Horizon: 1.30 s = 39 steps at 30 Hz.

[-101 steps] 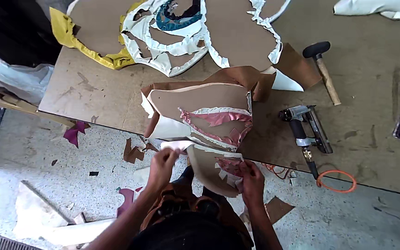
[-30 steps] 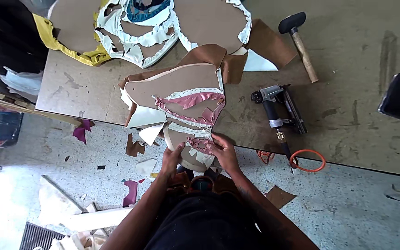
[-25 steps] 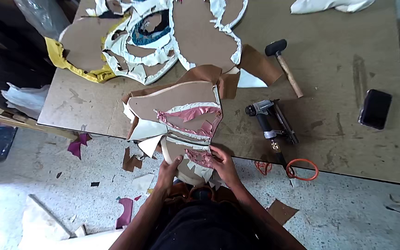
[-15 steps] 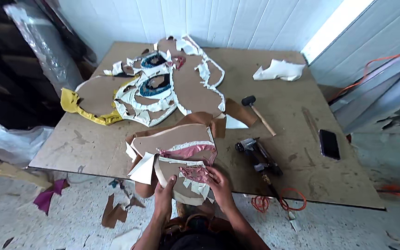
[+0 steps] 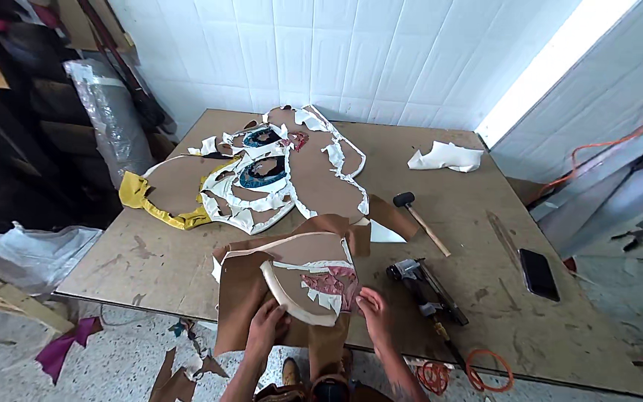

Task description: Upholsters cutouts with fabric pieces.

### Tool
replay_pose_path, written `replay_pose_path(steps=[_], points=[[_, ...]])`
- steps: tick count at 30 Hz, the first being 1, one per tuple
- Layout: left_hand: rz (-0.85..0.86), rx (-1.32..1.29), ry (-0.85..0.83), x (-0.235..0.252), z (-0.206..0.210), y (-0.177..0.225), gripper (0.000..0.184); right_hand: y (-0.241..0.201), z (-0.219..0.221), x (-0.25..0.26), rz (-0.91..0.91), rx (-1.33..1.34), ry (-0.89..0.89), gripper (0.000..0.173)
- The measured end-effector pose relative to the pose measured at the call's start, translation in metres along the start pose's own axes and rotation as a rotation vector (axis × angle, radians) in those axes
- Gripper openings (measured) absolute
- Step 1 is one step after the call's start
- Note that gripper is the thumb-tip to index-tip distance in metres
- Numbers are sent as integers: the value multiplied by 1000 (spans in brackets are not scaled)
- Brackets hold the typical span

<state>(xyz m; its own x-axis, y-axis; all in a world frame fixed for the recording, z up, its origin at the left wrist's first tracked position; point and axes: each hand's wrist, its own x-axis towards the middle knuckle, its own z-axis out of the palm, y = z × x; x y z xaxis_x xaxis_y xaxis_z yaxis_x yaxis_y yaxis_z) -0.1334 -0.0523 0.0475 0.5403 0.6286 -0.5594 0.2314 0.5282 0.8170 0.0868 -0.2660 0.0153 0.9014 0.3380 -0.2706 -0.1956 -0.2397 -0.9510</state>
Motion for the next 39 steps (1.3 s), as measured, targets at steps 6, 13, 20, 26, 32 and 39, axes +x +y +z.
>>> replay_pose_path(steps=[6,13,20,26,32,39], points=[[-131,47,140,-18,-1,-29,52,0,10,15,155,121,-120,66],[-178,-186,295,-7,42,-21,71,-25,10,38,264,18,-316,60],[-128,-325,260,-9,58,-10,75,-12,24,38,173,228,-469,65],[92,-513,297,-6,76,-37,64,-23,12,36,-23,255,-598,72],[261,-574,314,-17,83,-49,72,-37,-3,42,-143,239,-661,72],[395,-623,288,-41,67,-42,79,-72,11,41,-222,293,-807,68]])
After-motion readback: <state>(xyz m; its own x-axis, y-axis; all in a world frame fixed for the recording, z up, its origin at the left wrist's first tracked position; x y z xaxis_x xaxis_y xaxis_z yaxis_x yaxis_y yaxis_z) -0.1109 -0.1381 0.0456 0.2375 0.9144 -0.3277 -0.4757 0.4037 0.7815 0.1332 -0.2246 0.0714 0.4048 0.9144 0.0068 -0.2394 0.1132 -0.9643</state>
